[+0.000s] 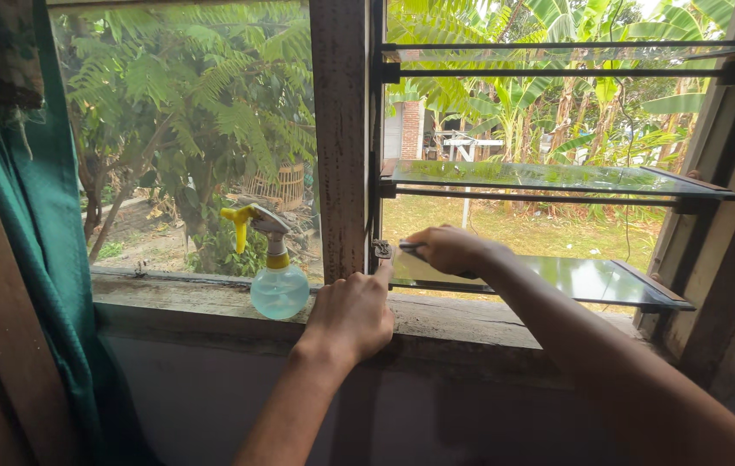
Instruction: The person sprays a liquid onto the glass panes of a louvered window and wipes them with a cloth.
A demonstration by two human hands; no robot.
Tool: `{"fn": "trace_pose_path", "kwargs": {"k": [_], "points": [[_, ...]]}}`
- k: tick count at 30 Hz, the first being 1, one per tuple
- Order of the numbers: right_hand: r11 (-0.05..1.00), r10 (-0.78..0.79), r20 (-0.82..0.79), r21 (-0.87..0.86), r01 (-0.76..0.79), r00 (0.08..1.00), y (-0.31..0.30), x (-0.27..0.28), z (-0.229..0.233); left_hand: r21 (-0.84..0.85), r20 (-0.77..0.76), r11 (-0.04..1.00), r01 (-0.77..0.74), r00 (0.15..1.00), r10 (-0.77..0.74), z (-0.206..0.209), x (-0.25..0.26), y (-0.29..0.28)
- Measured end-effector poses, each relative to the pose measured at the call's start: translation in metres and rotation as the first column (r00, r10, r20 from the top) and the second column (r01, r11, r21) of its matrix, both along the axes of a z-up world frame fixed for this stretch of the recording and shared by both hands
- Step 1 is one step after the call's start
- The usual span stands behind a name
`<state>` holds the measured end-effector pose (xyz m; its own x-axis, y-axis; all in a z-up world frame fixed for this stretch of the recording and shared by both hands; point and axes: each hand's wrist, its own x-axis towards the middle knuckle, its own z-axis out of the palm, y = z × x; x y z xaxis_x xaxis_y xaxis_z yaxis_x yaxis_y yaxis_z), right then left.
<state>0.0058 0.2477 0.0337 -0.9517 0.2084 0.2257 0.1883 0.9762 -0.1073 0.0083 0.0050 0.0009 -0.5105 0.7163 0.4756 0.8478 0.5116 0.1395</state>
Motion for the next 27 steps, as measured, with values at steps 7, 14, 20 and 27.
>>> {"fn": "trace_pose_path", "kwargs": {"k": [7,14,20,27], "points": [[0.852,0.521,-0.138,0.027,-0.523,0.842,-0.019,0.076,-0.002,0.033,0.03,0.999,0.021,0.999,-0.022,-0.001,-0.001,-0.001],[0.988,0.135,-0.047,-0.074,-0.138,0.99,-0.031,0.06,0.015,0.079,-0.028,0.996,0.027,0.999,-0.025,-0.007,-0.007,0.0],[0.908,0.413,-0.143,-0.006,-0.418,0.899,-0.042,0.066,0.005,0.042,-0.022,0.999,0.007,1.0,-0.006,-0.006,-0.005,0.003],[0.985,0.16,0.025,-0.074,-0.158,0.987,-0.013,0.059,0.011,0.039,-0.016,0.999,0.028,1.0,-0.027,-0.006,-0.003,0.001]]}}
